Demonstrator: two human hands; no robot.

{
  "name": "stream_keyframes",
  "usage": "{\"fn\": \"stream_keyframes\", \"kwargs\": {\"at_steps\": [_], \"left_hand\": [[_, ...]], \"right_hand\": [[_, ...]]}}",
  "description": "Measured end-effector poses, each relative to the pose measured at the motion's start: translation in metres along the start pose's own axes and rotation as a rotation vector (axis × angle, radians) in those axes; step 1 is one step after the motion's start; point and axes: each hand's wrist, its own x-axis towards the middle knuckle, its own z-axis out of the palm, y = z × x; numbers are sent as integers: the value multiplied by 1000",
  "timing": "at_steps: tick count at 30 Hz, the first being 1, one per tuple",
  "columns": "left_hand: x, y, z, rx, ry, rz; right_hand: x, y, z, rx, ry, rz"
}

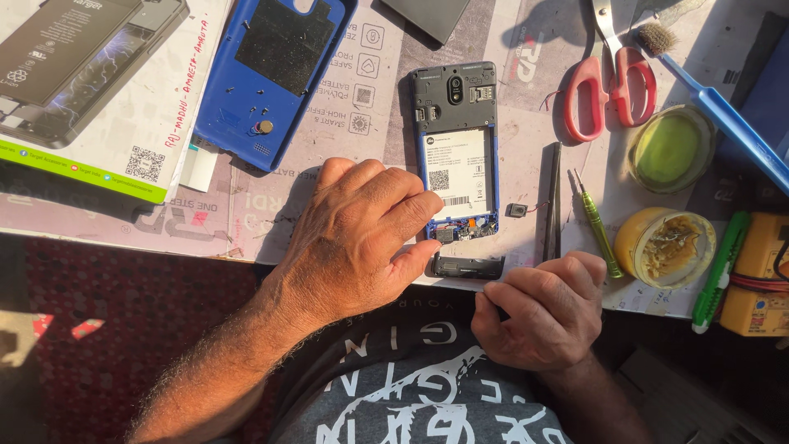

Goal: The person disassembles a mobile phone, removes the battery, and uses tweezers to manipulate small internal components. They apply adhesive tape to a part and continue adjusting internal pieces before placing the battery back into the chassis.

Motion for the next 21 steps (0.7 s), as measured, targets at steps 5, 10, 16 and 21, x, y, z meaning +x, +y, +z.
{"fn": "stream_keyframes", "kwargs": {"at_steps": [5, 10, 16, 21], "left_hand": [[1, 1, 0, 4, -7, -10], [1, 0, 1, -3, 3, -6], [0, -1, 1, -4, 10, 1], [-1, -1, 1, -15, 20, 2]], "right_hand": [[-2, 2, 3, 23, 44, -9], [-1, 3, 3, 35, 53, -1], [-1, 2, 2, 52, 60, 15], [-2, 2, 1, 54, 74, 7]]}}
